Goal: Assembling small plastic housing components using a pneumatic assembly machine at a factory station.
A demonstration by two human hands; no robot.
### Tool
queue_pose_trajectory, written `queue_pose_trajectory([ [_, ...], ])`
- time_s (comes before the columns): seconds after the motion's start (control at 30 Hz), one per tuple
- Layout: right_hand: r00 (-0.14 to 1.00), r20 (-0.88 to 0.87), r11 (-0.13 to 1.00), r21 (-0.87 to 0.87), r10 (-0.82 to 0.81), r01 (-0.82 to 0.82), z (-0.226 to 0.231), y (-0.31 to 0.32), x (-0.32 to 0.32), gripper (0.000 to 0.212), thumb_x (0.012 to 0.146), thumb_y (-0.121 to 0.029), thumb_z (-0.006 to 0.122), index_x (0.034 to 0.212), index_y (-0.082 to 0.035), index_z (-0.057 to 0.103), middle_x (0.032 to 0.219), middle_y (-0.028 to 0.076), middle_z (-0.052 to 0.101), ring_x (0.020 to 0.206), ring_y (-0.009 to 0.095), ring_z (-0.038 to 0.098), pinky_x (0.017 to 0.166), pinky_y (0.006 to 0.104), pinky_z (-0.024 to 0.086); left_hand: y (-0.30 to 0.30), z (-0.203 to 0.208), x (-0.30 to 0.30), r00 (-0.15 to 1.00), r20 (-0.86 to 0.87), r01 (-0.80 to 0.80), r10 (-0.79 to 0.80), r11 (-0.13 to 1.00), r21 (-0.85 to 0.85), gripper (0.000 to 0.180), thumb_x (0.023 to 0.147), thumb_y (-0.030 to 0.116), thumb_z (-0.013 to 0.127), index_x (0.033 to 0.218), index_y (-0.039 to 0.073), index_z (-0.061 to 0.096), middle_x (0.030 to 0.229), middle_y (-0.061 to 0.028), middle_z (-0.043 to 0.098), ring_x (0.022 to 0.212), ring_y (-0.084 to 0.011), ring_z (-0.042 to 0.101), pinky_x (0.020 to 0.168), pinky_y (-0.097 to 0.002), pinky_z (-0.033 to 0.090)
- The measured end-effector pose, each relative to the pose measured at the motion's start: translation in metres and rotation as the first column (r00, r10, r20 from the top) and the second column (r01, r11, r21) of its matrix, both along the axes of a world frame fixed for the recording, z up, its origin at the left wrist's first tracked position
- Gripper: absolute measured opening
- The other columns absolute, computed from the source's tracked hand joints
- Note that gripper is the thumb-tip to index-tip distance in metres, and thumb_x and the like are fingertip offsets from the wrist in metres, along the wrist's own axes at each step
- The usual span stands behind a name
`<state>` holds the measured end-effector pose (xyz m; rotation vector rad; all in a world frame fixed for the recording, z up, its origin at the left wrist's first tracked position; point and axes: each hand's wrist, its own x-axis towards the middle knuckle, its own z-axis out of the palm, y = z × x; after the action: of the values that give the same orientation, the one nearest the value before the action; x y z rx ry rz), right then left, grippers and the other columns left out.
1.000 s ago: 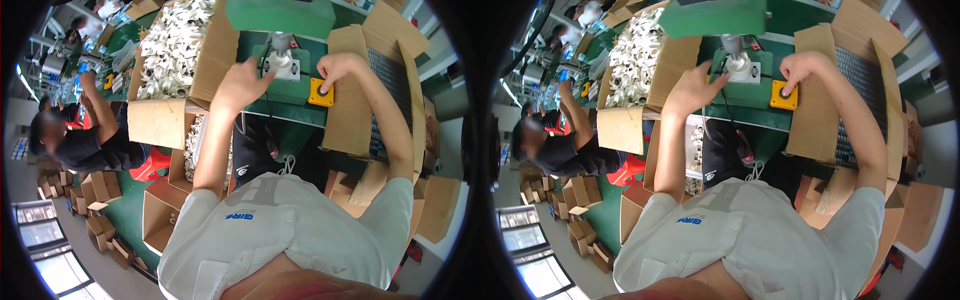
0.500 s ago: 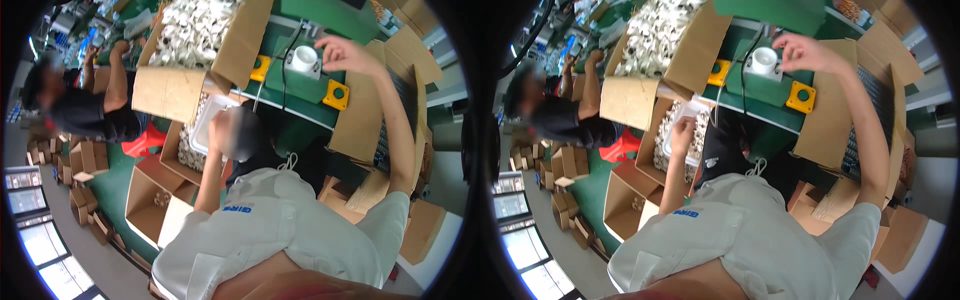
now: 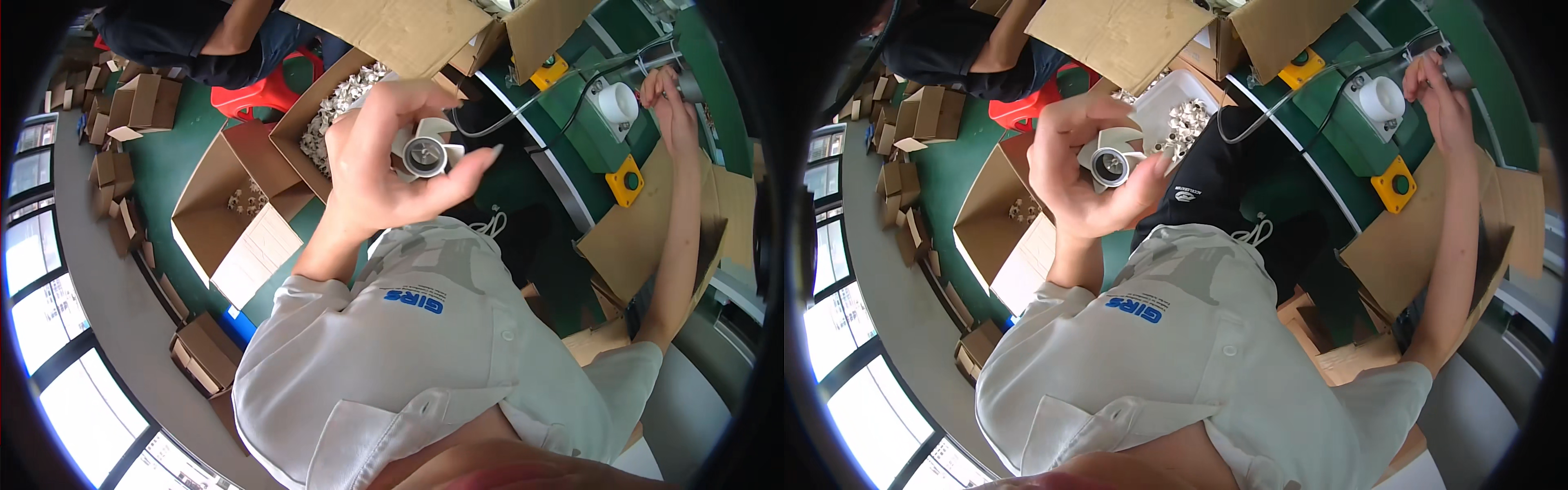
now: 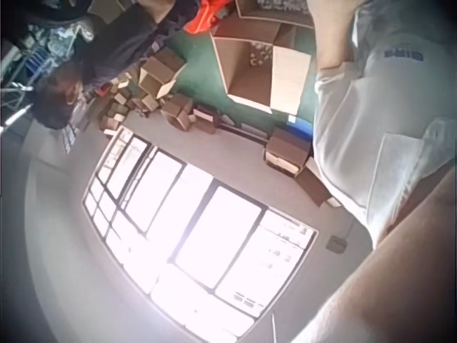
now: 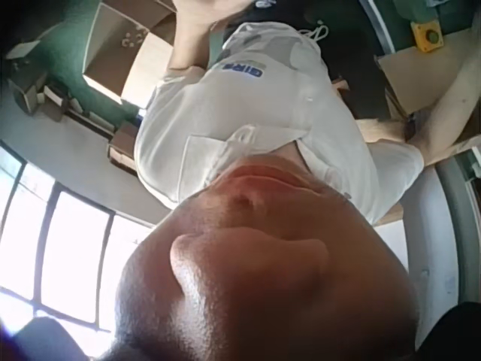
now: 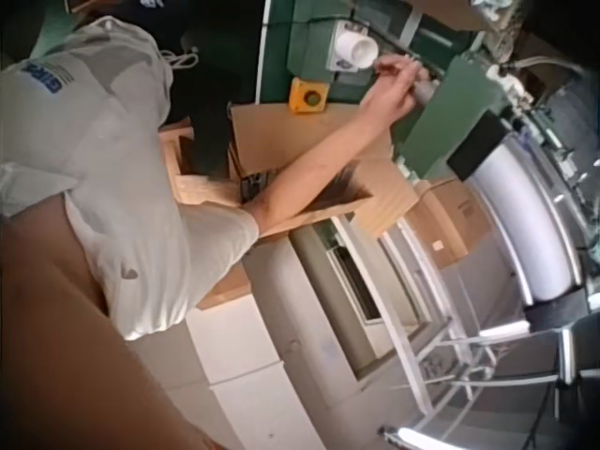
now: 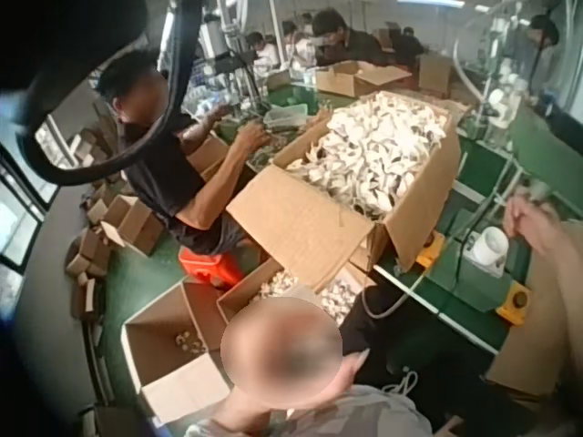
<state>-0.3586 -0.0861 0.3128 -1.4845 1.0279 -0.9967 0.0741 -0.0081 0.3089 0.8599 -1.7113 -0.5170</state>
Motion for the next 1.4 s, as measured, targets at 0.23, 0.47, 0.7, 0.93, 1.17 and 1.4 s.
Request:
queue_pose_trajectory([
  [0.23, 1.0, 0.008, 1.0, -0.009, 0.016, -0.016, 0.002, -0.003, 0.012, 0.012, 0.104, -0.02, 0.047, 0.099, -0.009, 0.05, 0.085, 0.004, 0.056, 0.073, 0.01, 0.048, 0.071, 0.0225, 0.039, -0.003, -0.172, 0.027, 0.959, -0.014, -0.185, 0.282, 0.665, 0.724, 0.023, 0.087, 0.011, 0.065, 0.107, 0.002, 0.06, 0.106, -0.0125, 0.065, 0.078, -0.0184, 0.062, 0.07, -0.0289, 0.05],
  [0.47, 0.896, -0.417, 0.985, -0.146, -0.149, 0.096, 0.008, 0.028, 0.009, 0.028, 0.097, -0.016, 0.058, 0.124, -0.008, 0.054, 0.104, 0.002, 0.066, 0.077, 0.008, 0.055, 0.067, 0.0202, 0.043, -0.007, -0.197, 0.023, 0.557, -0.553, 0.202, 0.619, 0.545, 0.814, 0.041, 0.095, 0.008, 0.051, 0.135, -0.002, 0.046, 0.143, -0.022, 0.043, 0.1, -0.0261, 0.065, 0.08, -0.0349, 0.056],
  [0.7, 0.705, -0.651, 0.949, -0.078, -0.281, 0.306, 0.024, 0.1, -0.002, 0.026, 0.088, -0.005, 0.062, 0.114, -0.005, 0.065, 0.107, 0.003, 0.067, 0.081, 0.011, 0.055, 0.072, 0.0231, 0.043, -0.041, -0.001, 0.026, 0.944, -0.143, 0.325, -0.297, 0.91, 0.257, 0.019, 0.084, -0.011, 0.056, 0.097, -0.004, 0.068, 0.082, -0.0117, 0.07, 0.065, -0.0151, 0.063, 0.056, -0.0233, 0.052],
  [0.93, 0.587, -0.787, 0.981, -0.124, -0.19, 0.151, 0.041, 0.115, 0.018, 0.013, 0.086, -0.005, 0.064, 0.098, -0.002, 0.067, 0.089, 0.007, 0.068, 0.071, 0.016, 0.057, 0.065, 0.0262, 0.045, -0.241, 0.047, -0.065, 0.603, 0.784, 0.384, -0.145, 0.914, -0.127, 0.051, 0.075, 0.0, 0.069, 0.125, 0.01, 0.061, 0.117, -0.0088, 0.063, 0.097, -0.0259, 0.062, 0.083, -0.0336, 0.053],
  [1.17, 0.502, -0.804, 0.947, -0.288, -0.318, 0.139, 0.043, 0.168, 0.022, 0.007, 0.084, -0.006, 0.066, 0.087, -0.001, 0.066, 0.081, 0.011, 0.067, 0.065, 0.023, 0.058, 0.06, 0.0292, 0.045, -0.287, 0.038, -0.123, 0.645, 0.764, 0.539, 0.006, 0.706, -0.46, 0.057, 0.076, 0.012, 0.073, 0.13, 0.018, 0.055, 0.108, -0.0075, 0.065, 0.1, -0.0269, 0.061, 0.083, -0.0376, 0.053],
  [1.4, 0.51, -0.745, 0.903, -0.341, -0.43, 0.263, 0.04, 0.195, 0.009, 0.006, 0.083, -0.006, 0.066, 0.084, 0.0, 0.066, 0.078, 0.01, 0.066, 0.064, 0.024, 0.057, 0.059, 0.0304, 0.044, -0.285, 0.06, -0.135, 0.456, 0.886, 0.512, 0.081, 0.791, -0.336, 0.048, 0.076, 0.014, 0.074, 0.121, 0.019, 0.058, 0.105, -0.0078, 0.066, 0.097, -0.0284, 0.063, 0.081, -0.0378, 0.053],
])
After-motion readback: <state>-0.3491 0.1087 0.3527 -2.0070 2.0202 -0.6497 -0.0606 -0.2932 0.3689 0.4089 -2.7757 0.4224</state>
